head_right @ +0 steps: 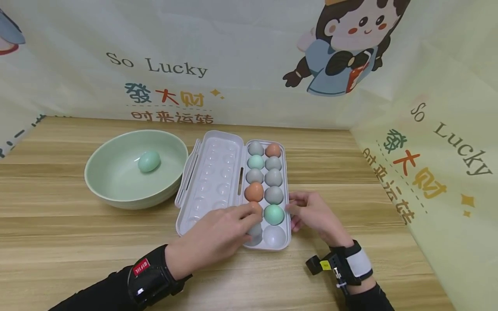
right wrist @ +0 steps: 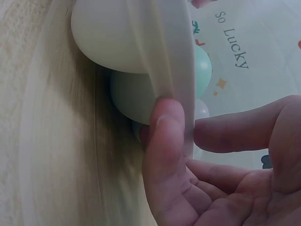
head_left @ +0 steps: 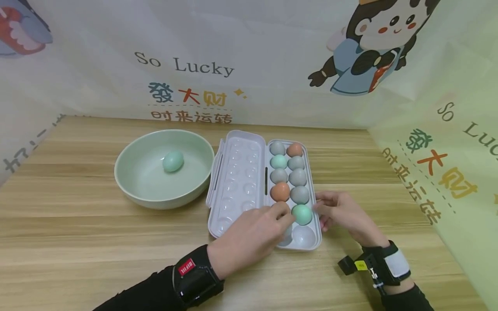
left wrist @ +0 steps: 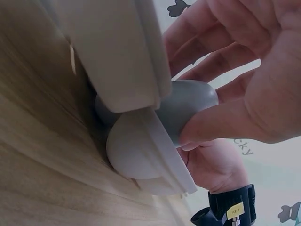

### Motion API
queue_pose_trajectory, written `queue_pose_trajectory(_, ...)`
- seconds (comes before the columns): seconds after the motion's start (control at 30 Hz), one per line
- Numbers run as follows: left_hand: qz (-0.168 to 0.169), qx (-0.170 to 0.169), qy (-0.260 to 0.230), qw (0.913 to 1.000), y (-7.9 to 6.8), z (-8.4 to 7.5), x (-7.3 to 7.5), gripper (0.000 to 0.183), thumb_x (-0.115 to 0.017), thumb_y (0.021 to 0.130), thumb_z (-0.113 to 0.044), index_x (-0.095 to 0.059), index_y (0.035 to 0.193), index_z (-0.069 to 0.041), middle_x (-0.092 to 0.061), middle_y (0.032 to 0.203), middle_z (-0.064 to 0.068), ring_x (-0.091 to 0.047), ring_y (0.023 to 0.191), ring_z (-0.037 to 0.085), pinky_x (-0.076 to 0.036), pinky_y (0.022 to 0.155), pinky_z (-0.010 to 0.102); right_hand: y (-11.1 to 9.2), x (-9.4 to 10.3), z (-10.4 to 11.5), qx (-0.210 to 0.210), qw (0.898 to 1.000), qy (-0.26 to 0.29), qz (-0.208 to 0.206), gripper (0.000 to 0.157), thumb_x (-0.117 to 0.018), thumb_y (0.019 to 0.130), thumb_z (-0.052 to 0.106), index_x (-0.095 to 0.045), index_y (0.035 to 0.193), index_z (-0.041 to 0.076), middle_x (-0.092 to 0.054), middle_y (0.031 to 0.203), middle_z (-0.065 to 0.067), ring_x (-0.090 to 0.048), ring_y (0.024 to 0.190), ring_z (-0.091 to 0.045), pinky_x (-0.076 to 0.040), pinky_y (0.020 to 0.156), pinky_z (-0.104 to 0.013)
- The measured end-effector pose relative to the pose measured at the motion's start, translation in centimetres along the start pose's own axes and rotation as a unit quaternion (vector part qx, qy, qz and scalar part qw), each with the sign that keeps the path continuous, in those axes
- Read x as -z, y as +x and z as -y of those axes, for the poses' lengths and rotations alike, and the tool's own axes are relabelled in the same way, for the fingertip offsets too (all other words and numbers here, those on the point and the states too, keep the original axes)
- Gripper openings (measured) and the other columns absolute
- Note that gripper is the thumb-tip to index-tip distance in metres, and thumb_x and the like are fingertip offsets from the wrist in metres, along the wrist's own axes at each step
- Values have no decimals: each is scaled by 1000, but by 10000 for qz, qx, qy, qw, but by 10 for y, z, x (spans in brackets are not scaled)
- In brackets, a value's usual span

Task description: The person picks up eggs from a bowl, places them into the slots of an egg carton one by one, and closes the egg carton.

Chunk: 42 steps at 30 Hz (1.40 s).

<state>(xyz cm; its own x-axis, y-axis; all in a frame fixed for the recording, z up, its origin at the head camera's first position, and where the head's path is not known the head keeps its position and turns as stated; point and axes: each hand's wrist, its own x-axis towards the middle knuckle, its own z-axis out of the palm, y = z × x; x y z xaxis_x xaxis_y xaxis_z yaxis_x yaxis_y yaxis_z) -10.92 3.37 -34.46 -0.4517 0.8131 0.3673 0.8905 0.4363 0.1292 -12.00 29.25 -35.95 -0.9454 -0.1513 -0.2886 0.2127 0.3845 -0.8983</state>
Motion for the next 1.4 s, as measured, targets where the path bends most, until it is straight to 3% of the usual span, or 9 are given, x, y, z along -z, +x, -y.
queue_pose_trajectory(0.33, -84, -130, 493, 9987, 0, -1, -7, 11, -69, 85, -5, -67, 95, -9, -55, 96, 2, -54, 60, 11, -45, 51, 25, 1, 0, -1, 85, 10000, 28, 29, 45, -57, 95, 4, -48, 136, -11, -66, 99, -17, -62, 67, -24, -55, 59, -34)
queue_pose_trajectory(0.73, 96, 138, 113, 9998, -2, 0, -9, 21, -77, 83, -20, -66, 99, -12, -56, 101, 1, -60, 70, 14, -47, 57, 29, 1, -1, -1, 99, 9999, -19, 30, 43, -58, 96, 5, -49, 135, -11, -67, 98, -17, -62, 67, -24, -55, 60, -34)
queue_pose_trajectory(1.13, 77, -3, 492, 9988, 0, -2, -10, 13, -77, 84, -23, -68, 86, -15, -58, 91, -3, -60, 70, 14, -46, 56, 29, 1, -1, -1, 60, 10000, -33, -11, 44, -57, 96, 5, -49, 136, -11, -66, 99, -17, -62, 68, -25, -55, 61, -35)
queue_pose_trajectory(1.4, 61, 27, 556, 9984, 0, -3, -10, 7, -72, 85, -14, -65, 82, -15, -58, 88, -3, -60, 70, 13, -45, 55, 29, -1, -1, 1, 34, 10000, -56, -20, 44, -58, 96, 6, -49, 136, -10, -67, 99, -16, -62, 68, -25, -55, 61, -35)
